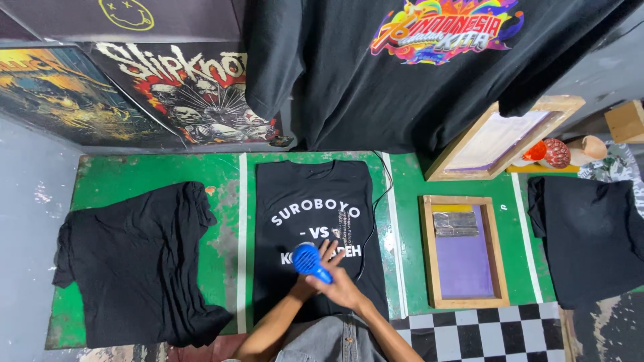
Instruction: Using a squeegee and screen frame to print a design on a t-shirt, followed by drying the ink with a hair dryer.
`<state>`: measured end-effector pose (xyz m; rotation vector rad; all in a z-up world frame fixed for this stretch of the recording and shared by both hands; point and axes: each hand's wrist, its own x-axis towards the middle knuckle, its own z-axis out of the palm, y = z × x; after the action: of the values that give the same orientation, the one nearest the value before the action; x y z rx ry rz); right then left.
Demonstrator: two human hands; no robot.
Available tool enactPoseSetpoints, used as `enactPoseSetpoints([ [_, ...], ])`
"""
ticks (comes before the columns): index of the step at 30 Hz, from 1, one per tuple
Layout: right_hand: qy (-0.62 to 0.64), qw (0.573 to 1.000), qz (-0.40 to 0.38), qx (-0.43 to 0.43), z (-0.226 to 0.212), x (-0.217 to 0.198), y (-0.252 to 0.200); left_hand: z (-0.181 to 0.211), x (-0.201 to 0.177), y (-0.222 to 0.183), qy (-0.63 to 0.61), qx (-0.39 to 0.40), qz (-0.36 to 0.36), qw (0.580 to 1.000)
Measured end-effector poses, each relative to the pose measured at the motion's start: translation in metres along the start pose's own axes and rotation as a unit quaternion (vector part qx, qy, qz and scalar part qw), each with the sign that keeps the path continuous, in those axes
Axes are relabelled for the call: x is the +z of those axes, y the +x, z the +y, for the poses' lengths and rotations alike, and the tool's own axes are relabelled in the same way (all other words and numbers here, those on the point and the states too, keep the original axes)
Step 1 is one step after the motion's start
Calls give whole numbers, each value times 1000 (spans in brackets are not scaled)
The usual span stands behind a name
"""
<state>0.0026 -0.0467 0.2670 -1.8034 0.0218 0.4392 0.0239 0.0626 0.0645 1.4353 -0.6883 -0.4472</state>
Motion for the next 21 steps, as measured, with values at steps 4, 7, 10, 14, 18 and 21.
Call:
enactPoseSetpoints([
  [4,-21,999,-44,-14,-5,-2,1,-55,-28,12,530,19,22,848],
  [7,-12,996,68,47,6,-23,0,-13,-61,22,590,63,81,801],
  [10,55,964,246,81,-9,-51,1,-6,-91,36,568,-160,-68,804],
  [14,128,915,351,150,33,-89,-12,-6,-120,46,599,-204,-55,772],
  [18,171,873,430,154,25,-106,-24,-7,-126,49,583,-243,8,776],
  [21,185,868,434,156,30,-101,-25,0,-106,49,582,-269,39,766],
])
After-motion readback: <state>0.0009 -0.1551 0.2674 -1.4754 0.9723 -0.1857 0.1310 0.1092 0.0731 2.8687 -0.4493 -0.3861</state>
